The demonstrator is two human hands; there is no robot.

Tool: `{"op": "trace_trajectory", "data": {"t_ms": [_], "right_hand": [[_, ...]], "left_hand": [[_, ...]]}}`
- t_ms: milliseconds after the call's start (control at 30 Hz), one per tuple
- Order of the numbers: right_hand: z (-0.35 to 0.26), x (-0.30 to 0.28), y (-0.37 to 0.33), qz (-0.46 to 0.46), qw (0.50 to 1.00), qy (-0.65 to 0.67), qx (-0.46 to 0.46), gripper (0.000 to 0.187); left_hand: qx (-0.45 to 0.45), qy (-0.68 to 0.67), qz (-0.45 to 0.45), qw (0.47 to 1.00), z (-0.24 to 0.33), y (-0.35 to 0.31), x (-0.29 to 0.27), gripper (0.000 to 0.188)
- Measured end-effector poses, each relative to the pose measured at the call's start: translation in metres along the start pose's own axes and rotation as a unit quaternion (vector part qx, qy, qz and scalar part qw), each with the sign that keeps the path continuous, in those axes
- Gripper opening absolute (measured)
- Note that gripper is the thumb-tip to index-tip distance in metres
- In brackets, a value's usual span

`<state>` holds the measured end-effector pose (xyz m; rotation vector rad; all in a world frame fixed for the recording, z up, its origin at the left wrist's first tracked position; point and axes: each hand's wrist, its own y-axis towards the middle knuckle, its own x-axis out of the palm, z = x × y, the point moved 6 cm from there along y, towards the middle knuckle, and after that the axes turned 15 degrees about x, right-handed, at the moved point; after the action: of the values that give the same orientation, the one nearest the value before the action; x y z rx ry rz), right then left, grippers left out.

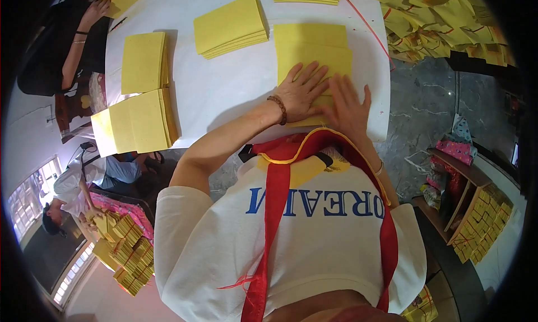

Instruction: Stack and organize yellow joss paper sheets at a production table.

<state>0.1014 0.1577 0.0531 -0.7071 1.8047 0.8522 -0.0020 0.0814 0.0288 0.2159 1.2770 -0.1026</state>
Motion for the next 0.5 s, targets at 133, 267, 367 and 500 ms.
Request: {"op": "trace_trajectory", "data": {"t_ms": [133, 267, 367, 500], "right_hand": [[-0.002, 0.027, -0.019, -0.101, 0.993, -0.043, -0.031, 0.065], [0.000, 0.029, -0.014, -0.097, 0.994, -0.027, -0.034, 0.068], [-0.005, 0.021, -0.014, -0.122, 0.992, -0.024, -0.015, 0.058], [0.020, 0.007, -0.005, -0.212, 0.919, 0.325, 0.075, 0.043]], "left_hand": [[0.012, -0.070, 0.039, 0.997, -0.013, -0.003, 0.001, 0.060], [0.050, -0.089, 0.056, 0.993, -0.016, 0.000, -0.016, 0.049], [0.036, 0.095, -0.011, 0.995, -0.001, 0.013, -0.012, 0.046], [0.007, 0.199, 0.017, 0.980, 0.008, 0.021, -0.011, 0.045]]}}
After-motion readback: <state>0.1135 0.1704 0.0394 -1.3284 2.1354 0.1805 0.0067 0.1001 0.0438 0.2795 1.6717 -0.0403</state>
